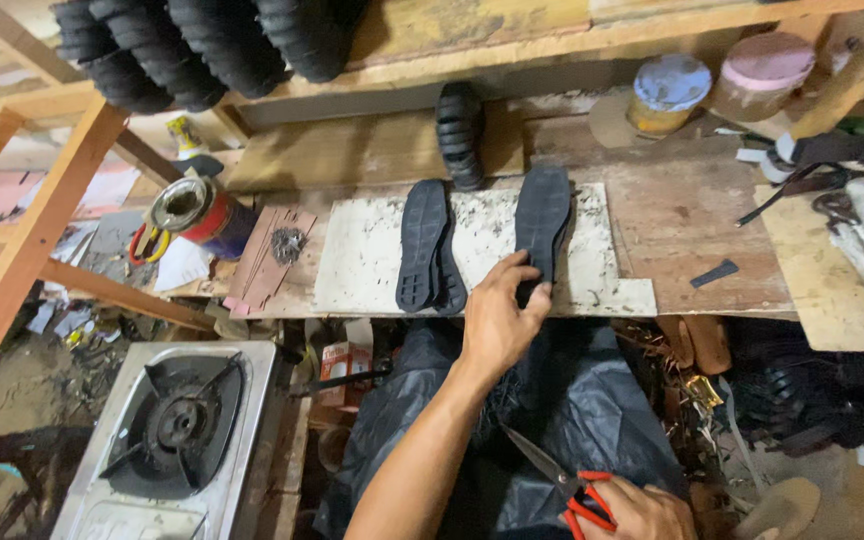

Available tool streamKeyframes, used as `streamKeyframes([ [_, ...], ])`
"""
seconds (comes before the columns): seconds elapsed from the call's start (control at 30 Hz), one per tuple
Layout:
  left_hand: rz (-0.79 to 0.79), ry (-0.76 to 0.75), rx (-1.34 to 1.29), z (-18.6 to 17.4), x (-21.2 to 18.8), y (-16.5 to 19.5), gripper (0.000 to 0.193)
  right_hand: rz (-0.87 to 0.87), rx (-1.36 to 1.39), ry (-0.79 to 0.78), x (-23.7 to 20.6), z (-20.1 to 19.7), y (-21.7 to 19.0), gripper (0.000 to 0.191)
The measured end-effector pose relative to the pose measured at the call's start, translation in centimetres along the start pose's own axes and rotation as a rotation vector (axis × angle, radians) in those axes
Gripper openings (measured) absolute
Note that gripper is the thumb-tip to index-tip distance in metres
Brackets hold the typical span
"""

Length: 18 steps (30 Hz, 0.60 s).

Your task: The person uses red-handled shears to trim the edges of black rubber shoe soles. They repeatedly pick up a sole, trim its perimeter, and place it back on the workbench among other soles.

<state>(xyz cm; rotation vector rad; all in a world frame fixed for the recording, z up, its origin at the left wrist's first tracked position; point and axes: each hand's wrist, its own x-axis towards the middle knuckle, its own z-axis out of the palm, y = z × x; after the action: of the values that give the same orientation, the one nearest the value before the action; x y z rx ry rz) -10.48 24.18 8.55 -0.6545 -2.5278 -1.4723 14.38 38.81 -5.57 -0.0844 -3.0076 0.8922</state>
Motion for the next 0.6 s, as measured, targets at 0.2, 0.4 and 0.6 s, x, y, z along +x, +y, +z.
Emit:
streamKeyframes([
  [0.2, 0.104, -0.023, 0.025, -1.3, 0.3, -0.2, 0.041, 0.093, -0.028, -0.175, 1.0, -0.1, 0.6, 0.05],
  [0.4, 0.168, 0.213, 0.372, -6.0, 2.6, -4.3, 0.037, 0.008, -0.036, -0.079, 0.7, 0.6, 1.3, 0.057],
  [0.6, -0.235, -0.06, 0.537, -9.5, 3.4, -7.7, 0.032, -0.051, 0.009, -0.074, 1.5, 1.4, 2.2, 0.055],
])
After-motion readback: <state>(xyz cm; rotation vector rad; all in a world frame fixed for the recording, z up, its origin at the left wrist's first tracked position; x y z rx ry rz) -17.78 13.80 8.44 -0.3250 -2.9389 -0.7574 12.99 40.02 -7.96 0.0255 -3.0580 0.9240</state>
